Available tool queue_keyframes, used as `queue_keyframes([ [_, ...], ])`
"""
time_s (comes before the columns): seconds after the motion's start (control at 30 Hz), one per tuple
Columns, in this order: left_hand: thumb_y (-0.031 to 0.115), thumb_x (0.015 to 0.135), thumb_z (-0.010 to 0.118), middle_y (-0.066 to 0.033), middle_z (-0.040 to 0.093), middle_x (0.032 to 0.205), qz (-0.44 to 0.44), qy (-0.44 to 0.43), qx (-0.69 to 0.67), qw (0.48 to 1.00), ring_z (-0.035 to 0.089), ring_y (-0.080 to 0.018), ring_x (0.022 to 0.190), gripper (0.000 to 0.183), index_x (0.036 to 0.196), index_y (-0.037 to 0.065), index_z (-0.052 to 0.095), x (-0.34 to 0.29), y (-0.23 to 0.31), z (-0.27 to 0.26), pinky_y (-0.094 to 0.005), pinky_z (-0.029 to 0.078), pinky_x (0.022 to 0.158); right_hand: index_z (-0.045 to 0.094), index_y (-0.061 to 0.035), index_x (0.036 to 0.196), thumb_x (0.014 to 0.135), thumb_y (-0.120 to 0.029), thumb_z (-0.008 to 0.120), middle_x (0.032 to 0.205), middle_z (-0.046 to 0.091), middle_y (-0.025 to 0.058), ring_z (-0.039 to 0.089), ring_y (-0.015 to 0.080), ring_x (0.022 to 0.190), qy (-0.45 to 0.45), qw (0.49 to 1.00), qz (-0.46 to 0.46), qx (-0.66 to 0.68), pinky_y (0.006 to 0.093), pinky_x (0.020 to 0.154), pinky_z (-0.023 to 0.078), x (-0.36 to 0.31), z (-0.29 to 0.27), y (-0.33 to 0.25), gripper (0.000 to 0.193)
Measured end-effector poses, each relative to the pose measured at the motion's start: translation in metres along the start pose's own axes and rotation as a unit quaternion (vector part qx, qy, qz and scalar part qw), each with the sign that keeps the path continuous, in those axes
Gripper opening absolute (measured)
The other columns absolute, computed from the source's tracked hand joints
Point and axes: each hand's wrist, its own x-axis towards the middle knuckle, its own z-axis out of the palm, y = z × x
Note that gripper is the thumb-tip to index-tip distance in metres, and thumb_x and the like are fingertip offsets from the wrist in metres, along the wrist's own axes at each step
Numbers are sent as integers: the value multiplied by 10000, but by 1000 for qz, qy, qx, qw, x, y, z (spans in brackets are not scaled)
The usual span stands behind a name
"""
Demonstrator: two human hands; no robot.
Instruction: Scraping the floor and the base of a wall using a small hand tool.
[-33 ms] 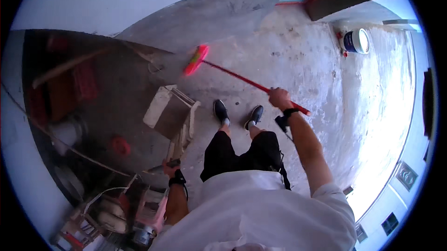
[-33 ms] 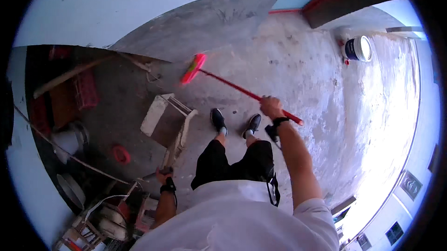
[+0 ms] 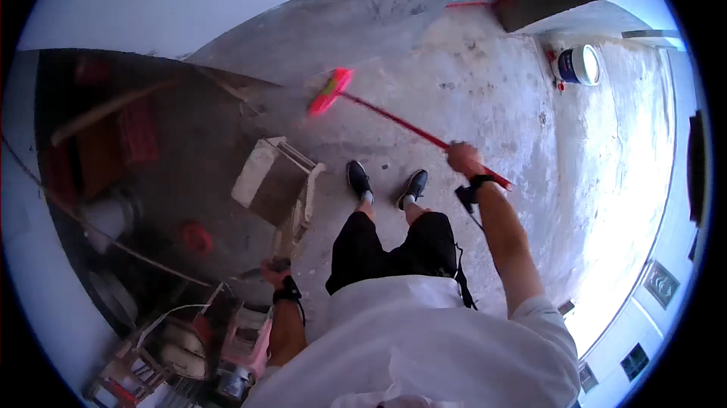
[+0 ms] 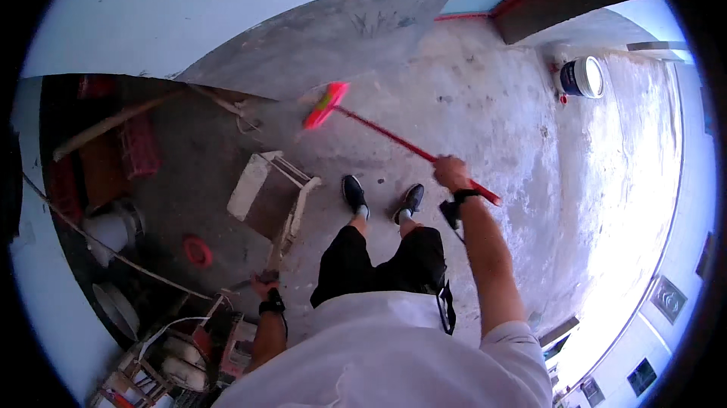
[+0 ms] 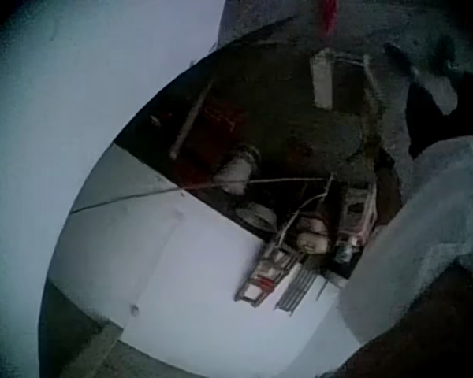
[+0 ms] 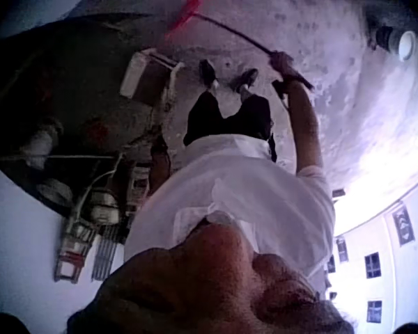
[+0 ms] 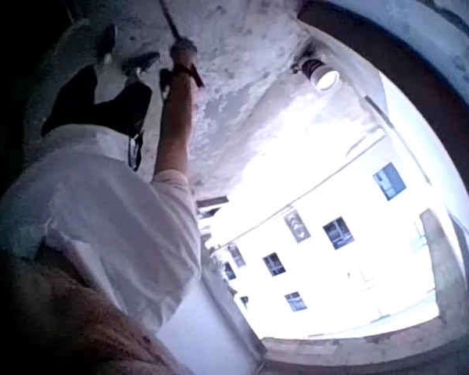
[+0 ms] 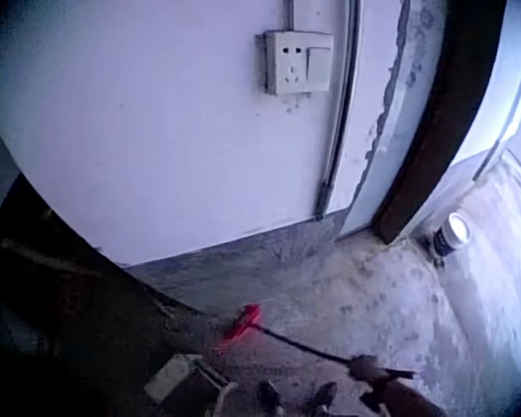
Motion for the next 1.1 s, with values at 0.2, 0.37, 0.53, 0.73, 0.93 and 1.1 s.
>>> queue_keyframes([
  [0.2,399,839,541,-95,547,908,-24,-51,-113,992,534,-250,835,351,1023,101,522,10,50,47,-410,450,704,643,5,913,822,-270,495,1019,602,285,595,419,961,45,956,280,79,486,840,485,-43,88,203,324],
  [0.37,345,824,604,-99,557,946,143,-112,-125,975,563,-255,790,365,991,27,543,28,85,62,-423,474,762,631,16,874,824,-181,490,881,631,248,627,412,821,98,955,274,62,500,716,511,-127,88,200,247],
  [0.53,50,739,694,-149,560,1021,428,-145,191,871,586,-245,858,427,1113,-30,504,22,119,134,-373,499,784,627,-32,946,831,-182,502,906,639,213,629,390,847,29,968,234,91,480,713,520,-179,40,99,227],
  [0.73,-12,751,662,-150,538,1074,568,-137,429,689,563,-240,936,462,1173,-8,474,-75,131,258,-369,488,812,625,-53,973,857,-242,502,950,645,191,634,354,886,46,975,182,117,438,738,524,-125,9,46,254],
  [0.93,172,824,610,-52,523,1068,140,-193,86,967,495,-229,1012,294,1088,87,510,-172,134,348,-440,416,887,635,-64,990,842,-273,517,940,658,163,634,344,893,-53,962,240,121,442,756,521,-154,20,148,283],
  [1.1,139,797,585,-12,546,975,123,-197,57,971,504,-185,956,214,1000,191,541,-211,83,388,-408,415,838,634,-34,995,824,-178,458,995,631,227,608,392,946,1,903,403,145,479,818,494,-260,49,259,285],
])
